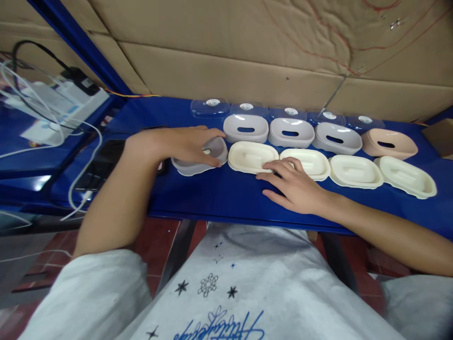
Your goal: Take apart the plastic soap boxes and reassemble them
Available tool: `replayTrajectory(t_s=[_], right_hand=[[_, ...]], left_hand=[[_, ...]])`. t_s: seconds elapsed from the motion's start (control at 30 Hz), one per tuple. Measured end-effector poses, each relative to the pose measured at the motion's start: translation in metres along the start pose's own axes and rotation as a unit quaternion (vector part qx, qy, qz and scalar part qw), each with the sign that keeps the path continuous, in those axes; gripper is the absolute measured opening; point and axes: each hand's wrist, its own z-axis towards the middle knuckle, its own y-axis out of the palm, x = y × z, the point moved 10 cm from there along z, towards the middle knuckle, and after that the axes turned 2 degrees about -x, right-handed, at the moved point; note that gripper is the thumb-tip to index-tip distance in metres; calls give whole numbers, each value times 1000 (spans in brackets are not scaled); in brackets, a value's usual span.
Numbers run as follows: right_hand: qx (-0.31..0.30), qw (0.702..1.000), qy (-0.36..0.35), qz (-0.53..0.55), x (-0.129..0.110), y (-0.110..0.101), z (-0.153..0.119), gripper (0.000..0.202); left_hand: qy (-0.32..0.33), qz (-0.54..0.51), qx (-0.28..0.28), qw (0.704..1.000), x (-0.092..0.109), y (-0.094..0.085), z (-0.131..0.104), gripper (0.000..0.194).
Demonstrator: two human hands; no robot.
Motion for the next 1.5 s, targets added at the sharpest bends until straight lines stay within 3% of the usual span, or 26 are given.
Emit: replayTrajectory(t_s=[0.1,0.2,0.4,0.67,0.87,1.0,1.13,1.23,1.3,1.4,1.5], right_hand=[[-2,1000,2,4,0,1,0,40],[-3,1000,4,7,0,1,0,41],[7,1000,3,13,2,-1,-1,39],[69,997,-19,42,7,-16,6,28],[75,996,-39,-41,13,-39,21,32],[62,995,24,-68,49,-70,74,48],[38,997,64,-25,89,-78,163,69],[-2,994,105,-26,114,-63,225,83],[-39,990,131,-35,123,-48,255,78],[-75,986,139,-51,122,-29,281,69],[-105,980,155,-62,120,-11,291,75]], left_hand=[[32,6,4,999,2,0,0,86],[19,21,13,1000,1,1,1,90],[14,52,5,999,14,14,10,77],[26,76,32,996,12,23,21,75],[20,79,44,996,24,19,16,72],[34,69,51,996,31,16,14,72],[34,75,45,996,35,14,11,72],[31,78,42,996,36,14,10,72],[31,74,40,996,37,14,9,72],[28,67,38,997,37,13,8,73],[22,65,38,997,37,13,8,75]])
